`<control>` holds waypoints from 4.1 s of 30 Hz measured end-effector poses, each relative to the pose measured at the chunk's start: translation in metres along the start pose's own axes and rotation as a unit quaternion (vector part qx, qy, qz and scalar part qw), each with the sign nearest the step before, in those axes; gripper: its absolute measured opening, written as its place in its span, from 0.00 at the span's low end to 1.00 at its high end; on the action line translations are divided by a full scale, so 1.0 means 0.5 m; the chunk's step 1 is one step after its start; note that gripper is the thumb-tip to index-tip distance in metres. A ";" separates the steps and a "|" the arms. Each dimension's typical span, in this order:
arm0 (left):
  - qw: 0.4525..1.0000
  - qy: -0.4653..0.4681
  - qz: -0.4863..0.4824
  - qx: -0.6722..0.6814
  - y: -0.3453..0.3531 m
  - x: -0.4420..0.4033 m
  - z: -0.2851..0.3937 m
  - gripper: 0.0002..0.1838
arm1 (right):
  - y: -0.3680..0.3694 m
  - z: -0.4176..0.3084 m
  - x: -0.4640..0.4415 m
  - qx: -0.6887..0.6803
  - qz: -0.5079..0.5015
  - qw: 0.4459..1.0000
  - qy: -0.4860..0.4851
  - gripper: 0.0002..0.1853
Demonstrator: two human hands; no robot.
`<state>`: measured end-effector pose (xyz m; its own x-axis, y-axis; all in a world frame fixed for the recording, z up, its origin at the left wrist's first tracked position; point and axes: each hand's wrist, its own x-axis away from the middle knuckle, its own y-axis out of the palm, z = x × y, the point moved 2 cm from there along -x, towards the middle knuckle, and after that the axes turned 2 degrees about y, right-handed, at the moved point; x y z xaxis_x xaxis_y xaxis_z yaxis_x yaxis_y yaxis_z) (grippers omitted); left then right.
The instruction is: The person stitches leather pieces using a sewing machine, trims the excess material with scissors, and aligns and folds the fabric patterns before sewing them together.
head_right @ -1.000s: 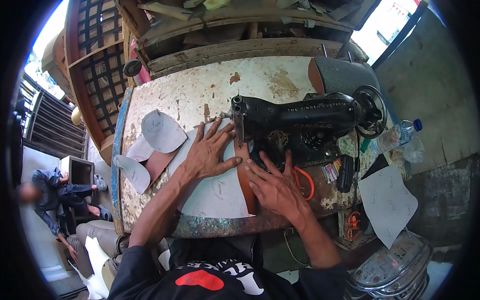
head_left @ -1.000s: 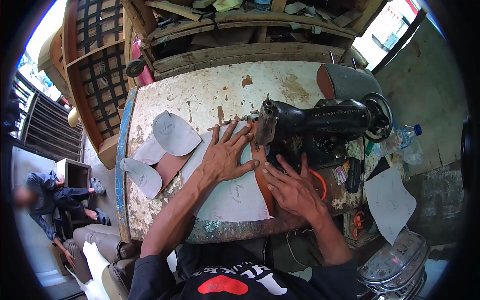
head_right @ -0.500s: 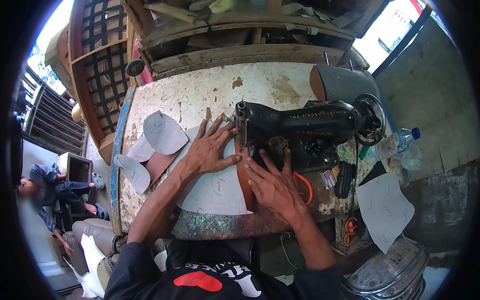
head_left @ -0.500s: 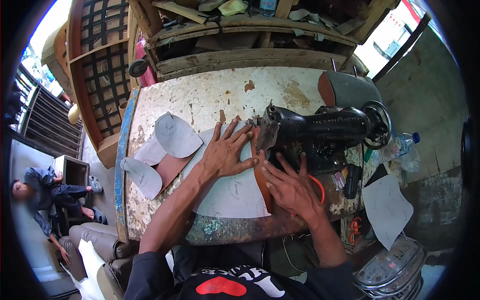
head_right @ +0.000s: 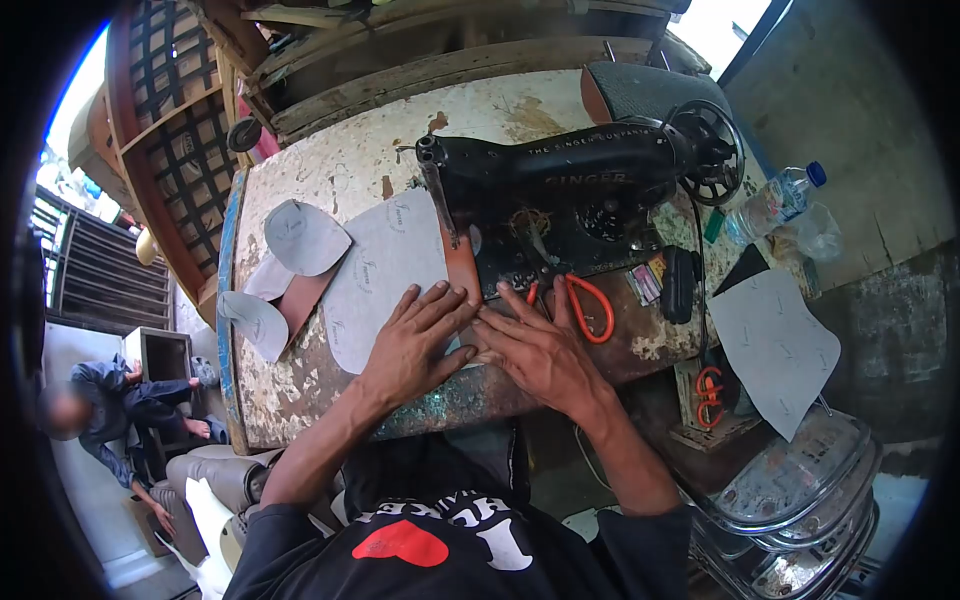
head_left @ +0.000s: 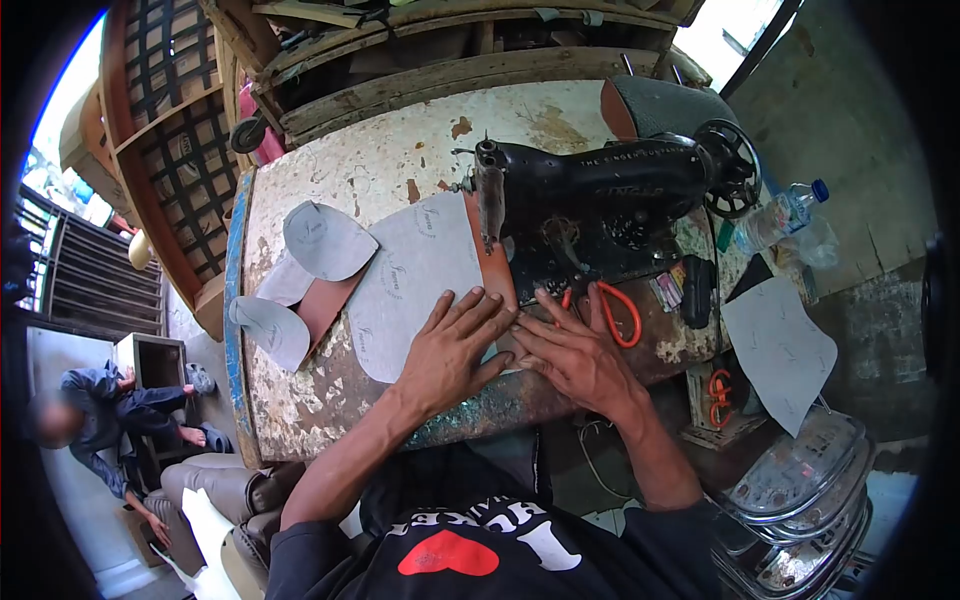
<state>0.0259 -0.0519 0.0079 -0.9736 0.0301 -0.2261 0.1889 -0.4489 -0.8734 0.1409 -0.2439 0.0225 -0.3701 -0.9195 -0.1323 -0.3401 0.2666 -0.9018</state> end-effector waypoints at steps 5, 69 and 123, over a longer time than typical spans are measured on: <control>1.000 0.012 -0.019 -0.017 -0.008 0.007 0.002 0.29 | 0.008 -0.006 0.037 0.016 0.019 1.000 -0.007 0.23; 0.980 0.124 -0.153 -0.026 -0.027 -0.017 -0.075 0.31 | 0.115 0.273 -0.469 -0.322 0.188 0.927 -0.032 0.13; 0.982 0.087 -0.166 -0.018 -0.052 -0.123 -0.145 0.31 | 0.035 0.237 -0.601 -0.179 0.134 0.953 0.207 0.17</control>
<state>0.0899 0.0227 0.0132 -0.9465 0.3226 0.0054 -0.1268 -0.3567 -0.9256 0.3487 0.0027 -0.0021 -0.7683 -0.6325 -0.0979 -0.4315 0.6249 -0.6506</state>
